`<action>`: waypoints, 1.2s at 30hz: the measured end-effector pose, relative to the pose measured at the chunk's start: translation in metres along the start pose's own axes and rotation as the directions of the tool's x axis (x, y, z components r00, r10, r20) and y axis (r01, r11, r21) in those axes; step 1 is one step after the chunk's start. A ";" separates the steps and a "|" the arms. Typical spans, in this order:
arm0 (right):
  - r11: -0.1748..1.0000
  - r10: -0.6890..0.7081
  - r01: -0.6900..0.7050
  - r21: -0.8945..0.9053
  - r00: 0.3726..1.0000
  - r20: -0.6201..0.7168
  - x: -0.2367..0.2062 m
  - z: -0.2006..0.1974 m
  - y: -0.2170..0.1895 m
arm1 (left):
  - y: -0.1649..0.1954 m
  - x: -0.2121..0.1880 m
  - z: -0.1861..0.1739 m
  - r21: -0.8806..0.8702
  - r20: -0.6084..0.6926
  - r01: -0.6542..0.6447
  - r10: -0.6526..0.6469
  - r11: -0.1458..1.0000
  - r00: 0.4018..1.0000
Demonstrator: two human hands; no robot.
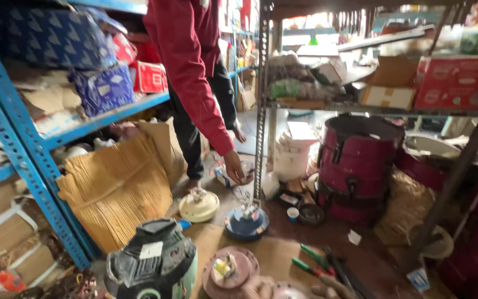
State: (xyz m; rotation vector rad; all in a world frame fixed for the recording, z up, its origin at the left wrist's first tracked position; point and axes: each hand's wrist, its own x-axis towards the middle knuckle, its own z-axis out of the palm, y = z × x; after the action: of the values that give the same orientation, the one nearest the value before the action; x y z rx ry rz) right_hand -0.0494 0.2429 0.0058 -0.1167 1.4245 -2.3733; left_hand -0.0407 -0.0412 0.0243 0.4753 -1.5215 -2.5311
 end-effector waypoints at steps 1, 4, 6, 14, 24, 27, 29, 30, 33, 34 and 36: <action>1.000 -0.003 0.002 0.024 0.999 0.049 -0.003 -0.001 0.001 | 0.003 0.000 0.002 -0.177 -0.007 0.043 -0.045 0.983 0.999; 0.999 0.005 -0.019 -0.045 0.957 -0.290 -0.028 0.001 0.012 | 0.025 0.006 0.022 -0.623 0.071 0.121 -0.099 0.773 0.993; 0.992 0.051 -0.081 -0.098 0.960 -0.274 -0.046 -0.001 0.027 | 0.049 0.013 0.044 -0.759 0.173 0.191 -0.091 0.622 0.981; 0.990 0.123 -0.138 -0.011 0.915 -0.385 -0.074 -0.033 0.052 | 0.074 -0.015 0.107 -0.913 0.382 0.352 0.128 0.205 0.915; 0.965 -0.237 0.179 -0.190 0.903 -0.358 -0.116 0.094 -0.005 | 0.077 -0.061 0.075 -0.814 0.425 0.296 0.164 0.500 0.890; 0.893 -0.336 0.228 -0.388 0.912 -0.236 -0.123 0.134 -0.034 | 0.068 -0.089 0.077 -0.757 0.459 0.300 0.145 0.581 0.877; 0.801 -0.411 0.240 -0.549 0.887 -0.212 -0.124 0.154 -0.047 | 0.061 -0.106 0.082 -0.744 0.409 0.295 0.060 0.600 0.910; 0.725 -0.486 0.275 -0.632 0.854 -0.187 -0.124 0.162 -0.051 | 0.058 -0.114 0.084 -0.731 0.416 0.298 0.055 0.614 0.908; 0.536 -0.638 0.324 -0.780 0.760 -0.122 -0.127 0.173 -0.057 | 0.050 -0.133 0.091 -0.699 0.454 0.317 0.055 0.641 0.889; 0.483 -0.674 0.331 -0.811 0.732 -0.103 -0.129 0.175 -0.057 | 0.047 -0.139 0.093 -0.692 0.476 0.333 0.058 0.641 0.878; 0.501 -0.627 0.260 -0.826 0.767 -0.139 -0.130 0.173 -0.055 | 0.039 -0.150 0.094 -0.670 0.487 0.327 0.062 0.667 0.871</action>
State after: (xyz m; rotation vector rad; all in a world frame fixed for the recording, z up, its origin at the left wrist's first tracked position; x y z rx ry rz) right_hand 0.1007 0.1678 0.1526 -0.2317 2.9169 -1.9801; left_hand 0.0669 0.0618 0.1280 -0.1852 -0.3727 -3.2282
